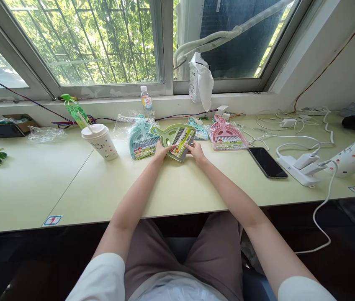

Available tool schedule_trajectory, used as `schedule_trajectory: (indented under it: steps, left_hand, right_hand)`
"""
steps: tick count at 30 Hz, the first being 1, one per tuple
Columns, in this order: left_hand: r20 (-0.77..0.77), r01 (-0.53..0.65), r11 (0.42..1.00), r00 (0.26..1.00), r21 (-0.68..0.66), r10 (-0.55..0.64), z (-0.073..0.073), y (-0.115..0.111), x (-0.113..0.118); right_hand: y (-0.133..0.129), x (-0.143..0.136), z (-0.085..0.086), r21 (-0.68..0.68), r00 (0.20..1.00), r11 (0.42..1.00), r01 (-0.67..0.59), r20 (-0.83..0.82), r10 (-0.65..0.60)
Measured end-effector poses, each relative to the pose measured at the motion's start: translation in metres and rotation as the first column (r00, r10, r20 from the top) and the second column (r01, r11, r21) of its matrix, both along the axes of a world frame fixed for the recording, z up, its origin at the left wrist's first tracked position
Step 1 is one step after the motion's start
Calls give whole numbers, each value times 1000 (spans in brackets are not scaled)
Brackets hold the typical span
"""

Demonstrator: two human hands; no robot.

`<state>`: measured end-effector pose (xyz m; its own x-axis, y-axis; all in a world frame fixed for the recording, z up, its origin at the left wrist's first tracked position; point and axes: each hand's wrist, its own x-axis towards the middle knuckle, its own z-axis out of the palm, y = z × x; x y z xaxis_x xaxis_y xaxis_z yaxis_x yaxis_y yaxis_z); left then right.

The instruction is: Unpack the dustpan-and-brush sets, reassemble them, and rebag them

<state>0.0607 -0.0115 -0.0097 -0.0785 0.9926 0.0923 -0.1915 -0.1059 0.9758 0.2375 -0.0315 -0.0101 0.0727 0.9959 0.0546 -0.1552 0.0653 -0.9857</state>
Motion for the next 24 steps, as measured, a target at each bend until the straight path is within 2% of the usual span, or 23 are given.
schedule_trajectory:
  steps: [4, 9, 13, 19, 24]
  left_hand:
    - [-63, -93, 995, 994, -34, 90, 4, -3, 1]
    - [-33, -88, 995, 996, -48, 86, 7, -6, 3]
    - [-14, -103, 994, 995, -48, 102, 6, -5, 3]
    - [10, -104, 994, 995, -22, 104, 7, -7, 3]
    - [6, -58, 998, 998, 0, 58, 3, -1, 0]
  right_hand:
    - [-1, -1, -1, 8, 1000, 1000, -21, 8, 21]
    - [-3, -3, -1, 29, 999, 999, -40, 21, 39]
    - [-6, -3, 1, -4, 999, 999, -35, 31, 35]
    - [-11, -7, 4, -21, 994, 993, -113, 10, 113]
    - [-10, -5, 5, -49, 995, 994, -95, -28, 94]
